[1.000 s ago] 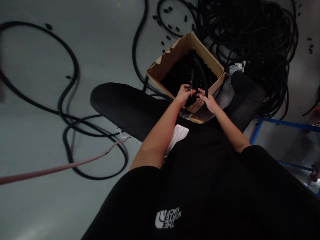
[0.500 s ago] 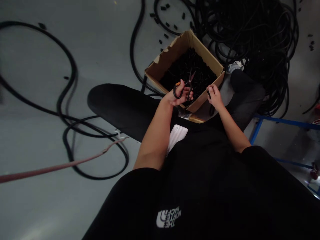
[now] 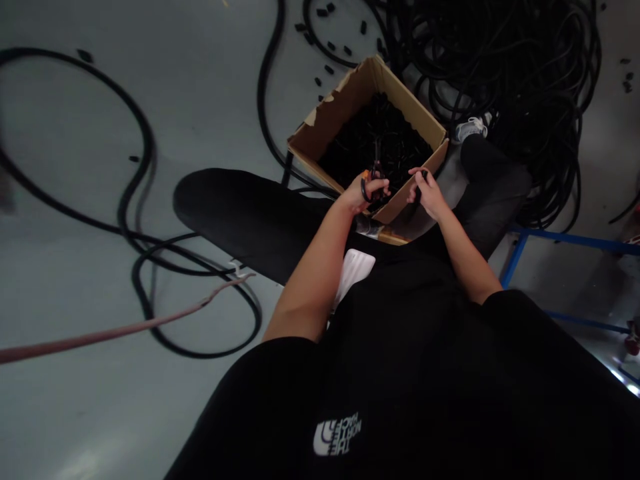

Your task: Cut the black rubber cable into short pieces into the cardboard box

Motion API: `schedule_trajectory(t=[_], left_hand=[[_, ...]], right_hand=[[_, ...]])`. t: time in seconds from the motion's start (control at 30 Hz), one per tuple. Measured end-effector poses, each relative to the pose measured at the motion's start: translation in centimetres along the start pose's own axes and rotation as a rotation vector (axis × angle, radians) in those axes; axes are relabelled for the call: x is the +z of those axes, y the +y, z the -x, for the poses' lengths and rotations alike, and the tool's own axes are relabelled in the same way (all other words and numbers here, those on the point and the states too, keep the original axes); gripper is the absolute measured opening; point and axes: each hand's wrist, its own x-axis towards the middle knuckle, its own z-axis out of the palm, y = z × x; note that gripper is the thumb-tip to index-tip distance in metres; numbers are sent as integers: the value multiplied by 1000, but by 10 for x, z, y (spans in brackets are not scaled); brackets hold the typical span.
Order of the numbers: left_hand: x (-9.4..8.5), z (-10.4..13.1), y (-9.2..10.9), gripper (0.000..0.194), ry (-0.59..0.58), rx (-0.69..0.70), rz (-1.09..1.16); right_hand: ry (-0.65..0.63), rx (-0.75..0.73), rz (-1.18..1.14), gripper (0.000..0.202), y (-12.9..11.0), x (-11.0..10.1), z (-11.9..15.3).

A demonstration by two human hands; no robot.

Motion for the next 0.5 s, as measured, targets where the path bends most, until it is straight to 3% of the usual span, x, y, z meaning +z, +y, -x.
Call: schedule_trajectory(t=[0.13,0.33,0.5], left_hand=[[16,-5,-1,64,74,120,-12],[24,4,6,89,144,115,-93],[22,1,3,92,189,45,-124]], right_hand=[[-56,36,-85,28,7,15,-5],[-161,156,126,32,37,34,-23],[-183,165,190,33,49,48,-24]])
